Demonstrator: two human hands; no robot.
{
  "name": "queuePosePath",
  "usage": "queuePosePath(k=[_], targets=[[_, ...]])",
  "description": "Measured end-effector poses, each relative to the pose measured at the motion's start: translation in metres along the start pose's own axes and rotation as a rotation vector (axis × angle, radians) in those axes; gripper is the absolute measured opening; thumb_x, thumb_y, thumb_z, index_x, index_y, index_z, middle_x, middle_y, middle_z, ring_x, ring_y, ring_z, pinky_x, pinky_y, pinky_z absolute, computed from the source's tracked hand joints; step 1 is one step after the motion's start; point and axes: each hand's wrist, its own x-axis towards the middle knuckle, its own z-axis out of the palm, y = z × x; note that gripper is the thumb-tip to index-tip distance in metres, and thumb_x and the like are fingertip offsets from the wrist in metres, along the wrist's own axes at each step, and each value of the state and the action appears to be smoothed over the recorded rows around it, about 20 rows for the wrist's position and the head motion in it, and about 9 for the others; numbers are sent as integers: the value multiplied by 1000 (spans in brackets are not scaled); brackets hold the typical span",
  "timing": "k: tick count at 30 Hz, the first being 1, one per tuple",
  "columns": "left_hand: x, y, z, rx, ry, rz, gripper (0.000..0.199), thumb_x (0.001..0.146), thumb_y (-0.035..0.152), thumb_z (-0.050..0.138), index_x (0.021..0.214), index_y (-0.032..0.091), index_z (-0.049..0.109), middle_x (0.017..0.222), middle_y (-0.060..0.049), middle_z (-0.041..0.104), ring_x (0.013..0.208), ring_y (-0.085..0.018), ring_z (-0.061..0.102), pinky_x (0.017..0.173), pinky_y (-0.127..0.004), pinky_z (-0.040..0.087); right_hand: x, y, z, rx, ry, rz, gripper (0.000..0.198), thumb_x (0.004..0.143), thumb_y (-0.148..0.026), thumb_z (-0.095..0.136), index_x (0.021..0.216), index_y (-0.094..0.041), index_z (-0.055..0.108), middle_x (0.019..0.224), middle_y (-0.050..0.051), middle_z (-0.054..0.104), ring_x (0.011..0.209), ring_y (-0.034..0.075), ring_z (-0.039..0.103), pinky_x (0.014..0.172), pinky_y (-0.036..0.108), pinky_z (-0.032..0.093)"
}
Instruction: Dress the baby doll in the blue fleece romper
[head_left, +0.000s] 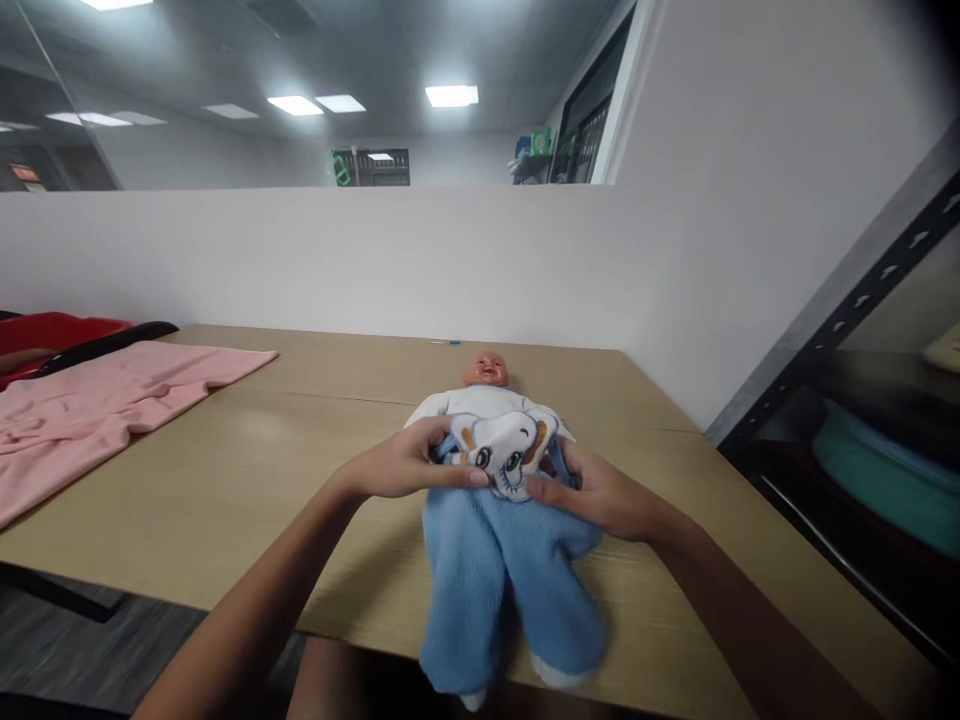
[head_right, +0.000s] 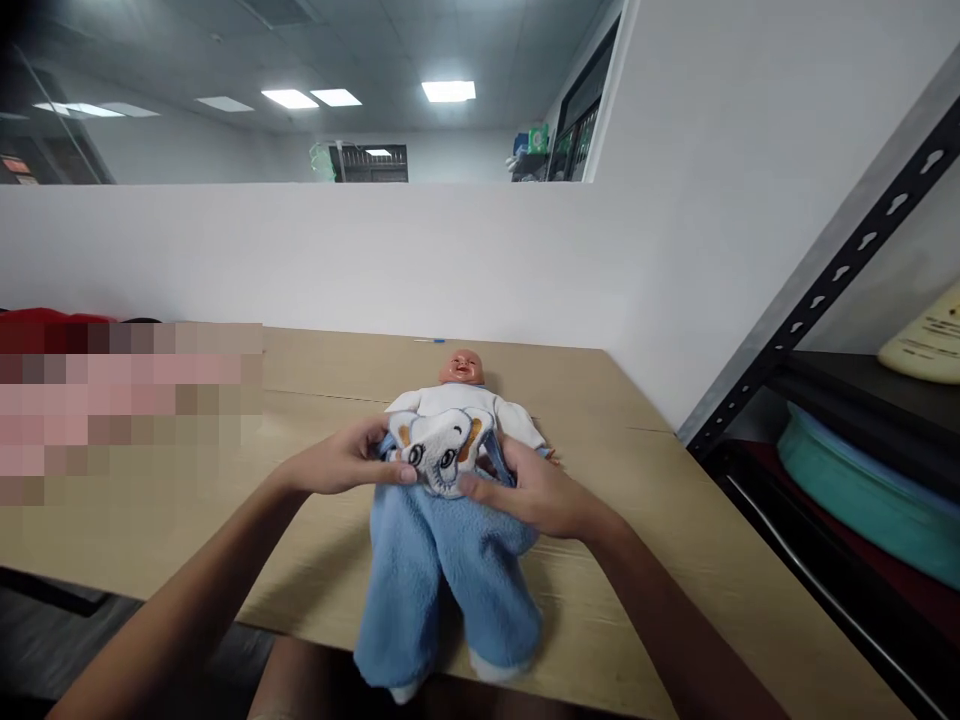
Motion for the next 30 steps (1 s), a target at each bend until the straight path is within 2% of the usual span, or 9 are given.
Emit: queuePosePath(k=[3, 5, 9, 11, 16, 18, 22, 26, 30], targets=[[15, -20, -8, -32, 79, 29, 42, 93, 45, 85, 122, 16, 74, 117, -6, 77, 109, -21, 69, 101, -32, 55, 15, 17, 0, -15, -204, 66, 83, 73, -76, 92, 134, -23, 75, 134, 11, 77, 140, 42, 64, 127, 63, 45], [20, -32, -16, 17, 63, -26, 47, 89, 49, 88, 118, 15, 75, 112, -6, 76, 103, -20, 67, 95, -31, 55, 22, 28, 5, 34, -214, 25, 81, 72, -70, 96, 135, -24, 76, 136, 10, 77, 144, 41, 62, 132, 61, 39], [21, -57, -34, 152, -281, -294, 47, 76, 55, 95, 87, 16, 71, 81, 2, 64, 77, -15, 58, 69, -25, 48, 33, 53, 17, 210, -118, 50, 74, 82, -77, 86, 129, -21, 79, 128, 10, 80, 131, 38, 70, 124, 55, 50], [20, -70, -39, 120, -372, -310, 47, 79, 57, 93, 83, 17, 70, 79, 3, 63, 77, -15, 57, 70, -26, 47, 34, 66, 21, 283, 0, 112, 79, 82, -86, 79, 128, -21, 79, 127, 11, 79, 129, 38, 70, 124, 57, 50], [24, -93, -28, -76, -75, -161, 57, 91, 67, 79, 123, 21, 73, 124, -5, 76, 125, -27, 63, 113, -37, 50, 32, 85, 31, 327, -36, 242, 91, 82, -88, 77, 144, -22, 70, 140, 14, 73, 140, 41, 62, 130, 61, 40], [27, -96, -21, -73, 4, -176, 60, 91, 72, 76, 121, 20, 74, 125, -7, 76, 127, -28, 63, 114, -39, 50, 30, 88, 33, 335, -105, 224, 103, 79, -86, 83, 154, -19, 61, 149, 17, 68, 145, 42, 60, 130, 62, 40], [27, -99, -12, -87, -29, -168, 53, 90, 70, 78, 97, 18, 73, 95, -2, 73, 100, -21, 66, 95, -31, 56, 25, 87, 35, 353, -184, 207, 128, 60, -78, 99, 163, -21, 50, 163, 19, 58, 157, 44, 49, 133, 61, 36], [18, -106, -16, -138, -259, -147, 47, 80, 57, 91, 81, 16, 68, 74, 3, 58, 71, -12, 53, 66, -23, 46, 25, 86, 36, 360, -224, 211, 110, 66, -77, 97, 155, -23, 59, 155, 16, 66, 148, 42, 58, 127, 59, 45], [9, -117, -20, -125, -328, -215, 56, 75, 52, 97, 66, 17, 54, 66, 6, 43, 62, -9, 40, 55, -22, 31, 24, 89, 36, 369, -130, 168, 102, 74, -90, 84, 145, -19, 67, 145, 18, 72, 137, 39, 66, 125, 56, 47]])
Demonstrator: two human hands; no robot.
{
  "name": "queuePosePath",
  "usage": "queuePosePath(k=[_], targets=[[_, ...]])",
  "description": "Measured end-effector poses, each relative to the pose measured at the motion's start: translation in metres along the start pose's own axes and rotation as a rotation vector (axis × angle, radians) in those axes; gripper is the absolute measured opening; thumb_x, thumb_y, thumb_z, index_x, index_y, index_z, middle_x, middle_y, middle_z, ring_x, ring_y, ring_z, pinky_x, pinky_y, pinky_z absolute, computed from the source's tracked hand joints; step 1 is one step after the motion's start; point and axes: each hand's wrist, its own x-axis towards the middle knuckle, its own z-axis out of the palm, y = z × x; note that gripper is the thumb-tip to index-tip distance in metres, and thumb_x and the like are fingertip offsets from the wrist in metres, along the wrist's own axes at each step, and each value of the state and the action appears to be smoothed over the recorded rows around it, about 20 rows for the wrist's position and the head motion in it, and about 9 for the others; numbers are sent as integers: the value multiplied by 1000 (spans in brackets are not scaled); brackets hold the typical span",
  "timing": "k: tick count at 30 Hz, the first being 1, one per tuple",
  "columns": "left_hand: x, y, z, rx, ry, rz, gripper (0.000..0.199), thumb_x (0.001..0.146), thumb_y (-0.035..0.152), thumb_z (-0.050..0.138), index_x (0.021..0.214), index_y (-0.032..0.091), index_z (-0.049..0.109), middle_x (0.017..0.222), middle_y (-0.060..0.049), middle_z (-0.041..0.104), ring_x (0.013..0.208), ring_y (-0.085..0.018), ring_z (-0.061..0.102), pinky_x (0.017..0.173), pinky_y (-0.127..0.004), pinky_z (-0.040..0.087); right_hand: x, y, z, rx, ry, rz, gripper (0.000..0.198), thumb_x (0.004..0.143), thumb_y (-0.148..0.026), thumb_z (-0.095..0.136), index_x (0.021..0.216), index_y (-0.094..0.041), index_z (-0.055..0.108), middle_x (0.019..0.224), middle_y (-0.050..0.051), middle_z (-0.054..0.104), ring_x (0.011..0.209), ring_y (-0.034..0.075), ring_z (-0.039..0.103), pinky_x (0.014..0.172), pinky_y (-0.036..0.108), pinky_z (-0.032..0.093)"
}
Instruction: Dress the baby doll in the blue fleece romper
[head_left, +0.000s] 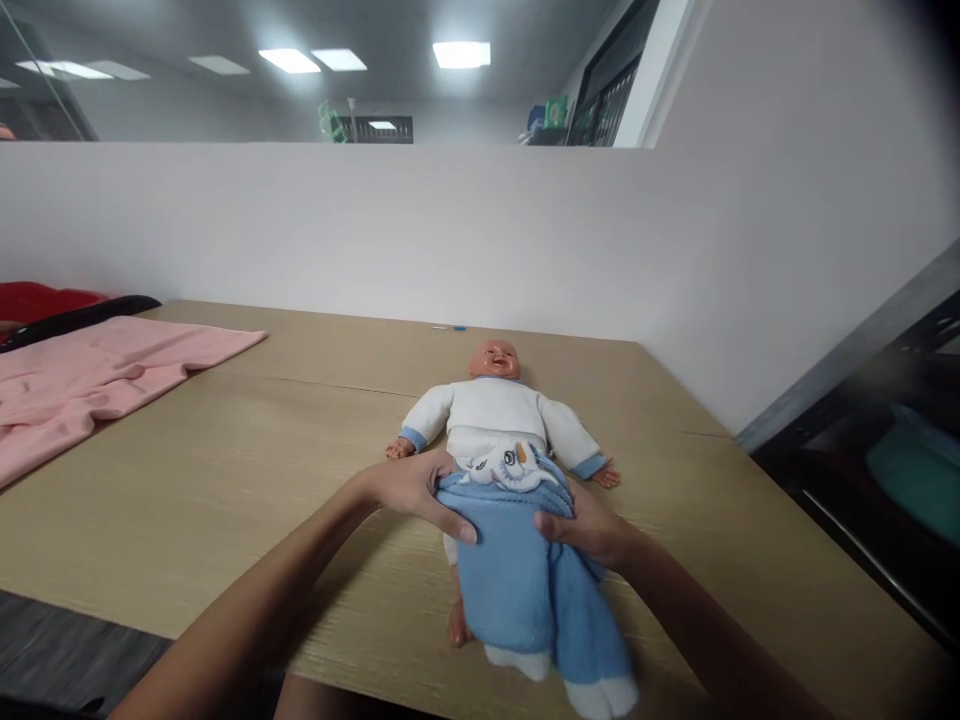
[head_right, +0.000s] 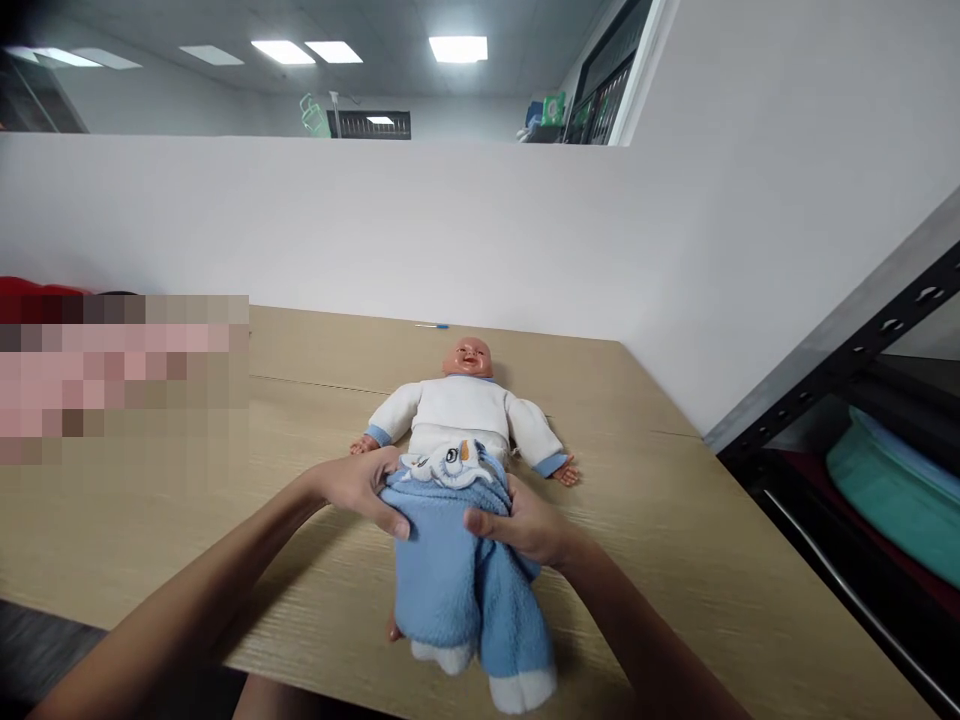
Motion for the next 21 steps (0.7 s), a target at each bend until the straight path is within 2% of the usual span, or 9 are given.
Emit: queuePosePath(k=[1, 3, 6, 8, 10, 12, 14, 17, 21], targets=[[-1, -3, 1, 8, 7, 6, 56, 77, 55, 95, 67, 17, 54, 68, 6, 44, 64, -9, 40, 57, -22, 33, 0, 1, -1, -6, 18, 1, 102, 75, -92, 81, 144, -19, 67, 145, 18, 72, 137, 39, 66, 124, 57, 46], [0, -7, 4, -6, 73, 49, 55, 82, 65, 88, 78, 17, 62, 77, 2, 55, 74, -13, 50, 68, -24, 45, -2, 0, -2, -20, 13, 22, 103, 77, -95, 75, 144, -18, 68, 145, 20, 71, 137, 40, 66, 125, 59, 46], [4, -8, 12, -61, 244, 95, 63, 88, 78, 76, 105, 18, 72, 106, -5, 72, 100, -21, 64, 98, -33, 54, -5, -5, -2, -62, -105, 85, 105, 79, -96, 73, 148, -16, 66, 145, 21, 71, 137, 43, 66, 124, 61, 46], [5, -5, 17, -58, 285, 82, 68, 90, 81, 71, 115, 18, 73, 115, -8, 75, 108, -23, 67, 104, -37, 55, -7, -10, 0, -73, -200, 113, 108, 75, -92, 80, 151, -16, 64, 146, 21, 71, 137, 43, 66, 124, 62, 46], [4, -3, 18, -22, 217, 68, 68, 92, 79, 70, 118, 17, 75, 116, -9, 77, 109, -25, 69, 103, -38, 58, -10, -13, 3, -10, -293, 141, 112, 70, -85, 91, 154, -17, 61, 145, 20, 72, 137, 42, 67, 123, 60, 49], [2, -2, 17, -11, 92, 70, 66, 90, 75, 77, 120, 16, 76, 114, -9, 79, 107, -26, 72, 101, -38, 60, -11, -13, 7, 71, -349, 163, 112, 68, -75, 98, 156, -17, 59, 142, 19, 73, 136, 40, 69, 119, 56, 53], [0, -4, 16, -68, -21, 73, 67, 81, 68, 89, 123, 18, 76, 114, -9, 80, 109, -27, 75, 104, -40, 61, -11, -9, 9, 105, -327, 138, 106, 71, -70, 98, 154, -16, 60, 141, 18, 74, 133, 37, 71, 114, 50, 57], [-2, -8, 14, -209, -105, 55, 75, 66, 56, 102, 126, 18, 77, 115, -9, 82, 112, -29, 77, 108, -41, 60, -10, -1, 10, 90, -259, 57, 95, 77, -73, 93, 148, -16, 65, 138, 17, 75, 127, 32, 73, 109, 44, 59], [-3, -9, 12, -267, -167, 49, 75, 62, 54, 105, 122, 16, 80, 111, -11, 84, 107, -27, 78, 101, -35, 62, -9, 3, 13, 108, -239, 14, 80, 83, -78, 86, 133, -17, 73, 122, 12, 80, 108, 26, 77, 100, 39, 62]])
